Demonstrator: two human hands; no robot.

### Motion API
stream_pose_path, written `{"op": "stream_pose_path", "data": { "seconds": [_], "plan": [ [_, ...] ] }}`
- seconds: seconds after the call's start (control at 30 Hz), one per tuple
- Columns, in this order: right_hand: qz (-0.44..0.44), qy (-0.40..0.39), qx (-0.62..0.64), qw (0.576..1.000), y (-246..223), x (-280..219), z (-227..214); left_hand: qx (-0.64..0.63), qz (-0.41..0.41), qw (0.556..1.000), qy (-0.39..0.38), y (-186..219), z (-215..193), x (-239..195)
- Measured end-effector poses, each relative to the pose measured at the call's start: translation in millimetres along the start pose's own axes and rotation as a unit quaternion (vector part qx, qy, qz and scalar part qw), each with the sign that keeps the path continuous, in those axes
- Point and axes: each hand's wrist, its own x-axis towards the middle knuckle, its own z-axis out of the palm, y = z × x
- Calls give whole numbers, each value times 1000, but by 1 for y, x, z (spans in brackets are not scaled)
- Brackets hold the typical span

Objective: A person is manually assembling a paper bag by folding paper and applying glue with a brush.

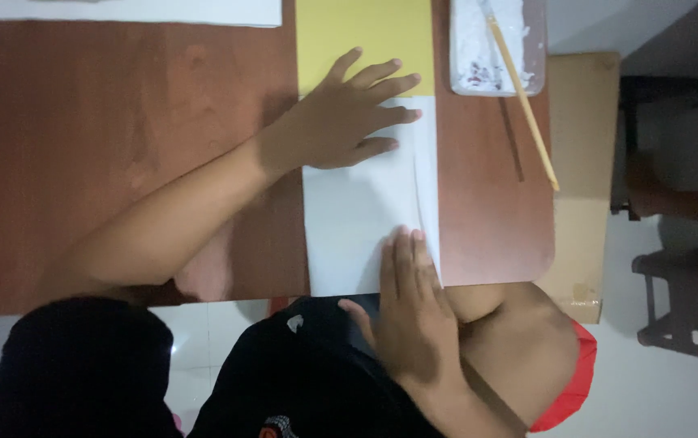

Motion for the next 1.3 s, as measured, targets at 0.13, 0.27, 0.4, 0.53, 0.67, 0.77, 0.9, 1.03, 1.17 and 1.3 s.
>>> {"op": "stream_pose_path", "data": {
  "seconds": [0.13, 0.27, 0.4, 0.53, 0.67, 0.77, 0.9, 1.03, 1.17, 1.3],
  "plan": [
    [-77, 32, 158, 984, -27, 7, -5, -6, 3, 1000, 25, 2, 3, -5],
    [-176, 54, 161, 970, -39, 19, 1, -18, 9, 999, 48, 1, 5, -4],
    [-164, 51, 66, 983, -38, 4, 17, -17, 21, 997, 66, -4, 10, -5],
    [-145, 7, 42, 988, -32, -24, 13, -34, -6, 999, 21, -1, 6, 0],
    [-128, 8, 196, 972, -27, -44, -11, -18, -5, 999, 38, -1, 9, 0],
    [-102, 61, 255, 960, -28, -49, -21, -21, 4, 998, 52, -1, 11, -6],
    [-150, 115, 198, 962, -38, -18, -20, -44, 14, 998, 51, -3, 13, -4],
    [-148, 113, 94, 978, -61, 17, -25, -11, 37, 995, 91, -1, 8, -4],
    [-96, 55, 91, 990, -63, 8, 1, -28, 1, 999, 40, -3, 7, -5],
    [-72, 66, 83, 992, -56, -7, 5, -77, -17, 997, -11, 2, -3, -1]
  ]
}}
